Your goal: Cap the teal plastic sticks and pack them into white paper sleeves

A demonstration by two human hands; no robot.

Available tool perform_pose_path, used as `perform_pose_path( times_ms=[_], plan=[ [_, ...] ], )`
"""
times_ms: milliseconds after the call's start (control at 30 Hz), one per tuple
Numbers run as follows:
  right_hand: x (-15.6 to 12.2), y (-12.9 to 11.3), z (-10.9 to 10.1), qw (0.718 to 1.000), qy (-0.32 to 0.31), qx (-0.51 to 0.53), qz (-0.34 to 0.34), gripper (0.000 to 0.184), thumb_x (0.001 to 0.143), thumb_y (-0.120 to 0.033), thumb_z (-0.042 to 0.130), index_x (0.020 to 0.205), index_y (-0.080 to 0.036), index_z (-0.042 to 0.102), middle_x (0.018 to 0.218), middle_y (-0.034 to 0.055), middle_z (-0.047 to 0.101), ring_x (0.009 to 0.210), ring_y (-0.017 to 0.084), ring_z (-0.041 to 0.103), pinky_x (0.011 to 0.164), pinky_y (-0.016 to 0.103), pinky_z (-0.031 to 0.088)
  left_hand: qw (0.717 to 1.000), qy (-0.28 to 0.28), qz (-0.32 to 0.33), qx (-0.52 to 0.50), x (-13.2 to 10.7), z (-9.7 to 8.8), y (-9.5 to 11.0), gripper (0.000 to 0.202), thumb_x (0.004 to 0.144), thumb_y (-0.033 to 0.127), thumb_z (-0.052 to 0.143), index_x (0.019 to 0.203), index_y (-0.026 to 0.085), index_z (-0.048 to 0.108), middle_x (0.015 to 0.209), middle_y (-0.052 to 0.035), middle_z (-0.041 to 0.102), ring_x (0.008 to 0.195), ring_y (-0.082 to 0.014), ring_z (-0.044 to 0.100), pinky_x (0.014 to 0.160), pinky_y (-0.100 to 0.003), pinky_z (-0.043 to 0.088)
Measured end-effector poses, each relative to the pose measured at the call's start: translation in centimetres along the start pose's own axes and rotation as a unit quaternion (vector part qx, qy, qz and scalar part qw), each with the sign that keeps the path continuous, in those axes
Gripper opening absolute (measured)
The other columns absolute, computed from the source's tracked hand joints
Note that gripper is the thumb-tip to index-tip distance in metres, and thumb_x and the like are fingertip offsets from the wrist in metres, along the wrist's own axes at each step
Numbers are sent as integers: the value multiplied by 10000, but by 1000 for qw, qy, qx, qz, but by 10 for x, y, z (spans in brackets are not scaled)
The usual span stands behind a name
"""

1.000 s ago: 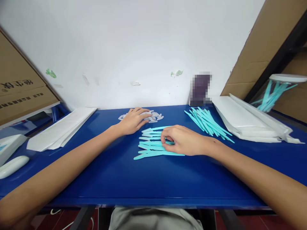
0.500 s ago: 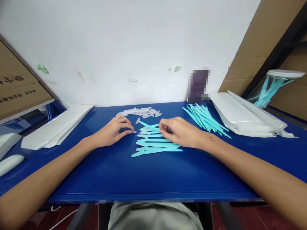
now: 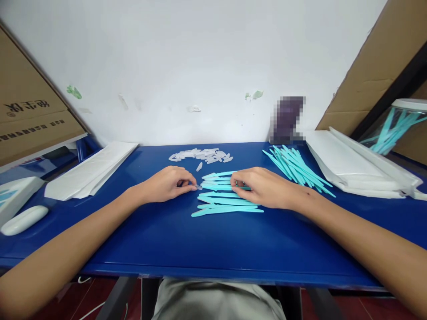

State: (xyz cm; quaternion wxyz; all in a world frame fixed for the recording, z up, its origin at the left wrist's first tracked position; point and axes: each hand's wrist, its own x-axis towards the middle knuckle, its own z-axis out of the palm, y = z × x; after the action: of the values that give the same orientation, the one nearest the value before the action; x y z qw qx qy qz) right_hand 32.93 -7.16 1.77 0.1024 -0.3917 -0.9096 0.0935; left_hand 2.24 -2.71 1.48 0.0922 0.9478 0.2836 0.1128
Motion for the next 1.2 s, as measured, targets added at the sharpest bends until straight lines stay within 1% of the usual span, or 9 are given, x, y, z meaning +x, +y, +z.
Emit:
perform_pose_path(
  times_ms=[67,133,433,633,767,867,1000,1100,1200],
  plan=[
    [0,2,1,1000,5,0,-6,302,993,-382,468,1012,-193,704,891,70,736,706,188,634,633,300,421,1000,11,14,-9,1,3,1,200,1004,277,567,1052,198,745,936,-50,744,805,-169,667,728,-278,459],
    [0,3,2,1000,6,4,-13,322,994,-390,469,1041,-195,722,924,77,746,733,195,650,647,302,434,1000,16,14,-16,2,5,3,211,1009,233,544,1066,198,745,989,-60,747,836,-170,675,750,-280,472],
    [-1,2,-2,1000,-3,11,-27,366,1023,-399,441,1091,-190,734,910,78,692,699,174,602,648,297,420,999,46,-29,-7,5,12,6,139,955,255,623,930,186,742,747,-10,669,666,-148,586,636,-268,401],
    [-1,3,-1,999,18,7,-34,362,1022,-390,450,1078,-192,748,898,76,638,674,159,570,640,294,416,997,56,-33,-35,6,14,9,128,940,241,639,892,178,740,742,-10,673,645,-137,573,619,-261,397],
    [2,-4,5,998,45,4,-46,366,1024,-376,441,1043,-181,750,883,80,617,673,158,572,640,292,421,992,83,-26,-88,12,22,17,128,932,227,662,857,180,755,775,-19,695,674,-137,588,637,-259,420],
    [4,-8,8,997,63,-16,-47,350,1018,-351,444,1005,-175,745,894,85,629,668,160,585,629,293,415,993,87,-19,-82,16,27,21,158,945,251,651,858,188,767,778,-24,695,662,-137,583,630,-267,415],
    [4,-6,7,994,79,-68,-21,329,1007,-341,465,1008,-198,762,922,82,667,663,156,606,619,284,405,994,95,-26,-55,16,25,18,251,996,347,573,1023,191,768,719,-6,666,629,-135,572,626,-274,400],
    [3,-1,7,993,85,-84,-9,323,998,-349,483,1029,-188,761,951,97,682,721,176,634,627,284,421,991,113,-60,-39,13,22,8,334,1014,369,515,1190,168,716,638,22,614,592,-138,556,646,-279,400],
    [1,-1,5,994,83,-64,-28,332,1000,-366,484,1059,-179,752,982,104,684,775,193,649,670,302,445,989,101,-103,-25,12,20,-3,389,1015,354,481,1282,146,672,601,31,584,555,-144,544,611,-280,388]
  ],
)
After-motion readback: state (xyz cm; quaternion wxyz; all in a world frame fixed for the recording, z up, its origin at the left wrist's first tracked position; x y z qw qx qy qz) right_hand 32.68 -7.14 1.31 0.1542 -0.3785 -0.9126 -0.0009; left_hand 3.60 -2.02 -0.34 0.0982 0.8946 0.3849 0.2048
